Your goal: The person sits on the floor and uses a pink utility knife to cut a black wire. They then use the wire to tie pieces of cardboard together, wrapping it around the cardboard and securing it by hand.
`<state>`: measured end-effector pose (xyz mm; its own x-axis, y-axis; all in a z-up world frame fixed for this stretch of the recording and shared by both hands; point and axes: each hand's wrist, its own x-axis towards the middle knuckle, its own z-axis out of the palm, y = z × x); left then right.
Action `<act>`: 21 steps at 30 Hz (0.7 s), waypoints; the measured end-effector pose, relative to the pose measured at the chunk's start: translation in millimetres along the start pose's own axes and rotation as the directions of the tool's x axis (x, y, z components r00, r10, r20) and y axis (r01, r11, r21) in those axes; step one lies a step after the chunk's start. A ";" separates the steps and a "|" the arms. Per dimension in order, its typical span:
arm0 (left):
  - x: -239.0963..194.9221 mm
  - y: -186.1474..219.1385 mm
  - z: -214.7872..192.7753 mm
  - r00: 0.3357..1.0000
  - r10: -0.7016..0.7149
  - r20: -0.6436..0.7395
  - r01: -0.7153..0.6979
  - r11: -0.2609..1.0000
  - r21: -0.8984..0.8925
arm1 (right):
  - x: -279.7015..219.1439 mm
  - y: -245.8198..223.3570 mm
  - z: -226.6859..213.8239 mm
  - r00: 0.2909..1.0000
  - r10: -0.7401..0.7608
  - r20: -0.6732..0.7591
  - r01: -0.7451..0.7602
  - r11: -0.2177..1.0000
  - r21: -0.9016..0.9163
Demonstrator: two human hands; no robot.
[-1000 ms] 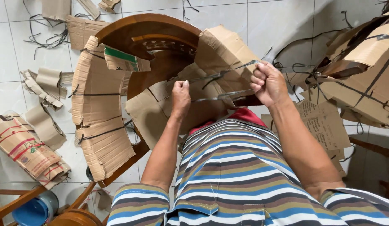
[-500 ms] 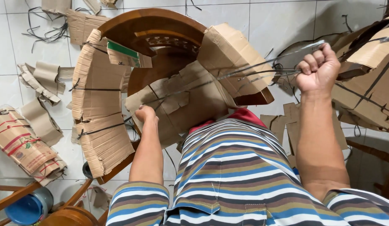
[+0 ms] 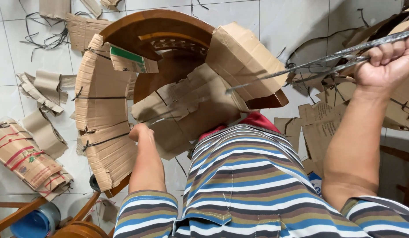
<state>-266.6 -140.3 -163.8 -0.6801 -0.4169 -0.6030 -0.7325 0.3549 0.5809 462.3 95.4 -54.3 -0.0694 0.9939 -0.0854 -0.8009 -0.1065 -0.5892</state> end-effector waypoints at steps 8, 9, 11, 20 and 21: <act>13.6 4.4 -8.5 0.999 -0.049 -0.007 0.048 0.998 -0.040 | 24.2 -20.2 44.2 0.948 -0.014 -0.317 0.187 0.832 0.522; 17.7 4.7 -7.8 0.995 -0.103 -0.015 0.099 0.978 -0.184 | 32.1 -27.7 36.1 0.956 0.046 -0.289 0.165 0.730 0.663; 32.5 6.8 -12.6 0.991 -0.116 -0.061 0.107 0.986 -0.124 | 40.7 -63.7 -142.5 0.906 0.109 -0.408 0.214 0.714 0.666; -40.0 -28.2 20.8 0.918 0.230 0.323 -0.361 0.820 0.444 | 20.7 39.4 190.3 0.778 -0.344 -0.525 -0.068 0.786 -0.615; -66.1 -30.0 25.9 0.847 0.275 0.454 -0.476 0.772 0.421 | 1.9 61.1 241.0 0.758 -0.415 -0.503 -0.182 0.606 -0.774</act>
<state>-200.4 -101.8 -155.5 -0.7906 0.1244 -0.5996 -0.2536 0.8247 0.5055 269.9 97.4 103.2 0.5788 0.7840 -0.2245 -0.0125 -0.2667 -0.9637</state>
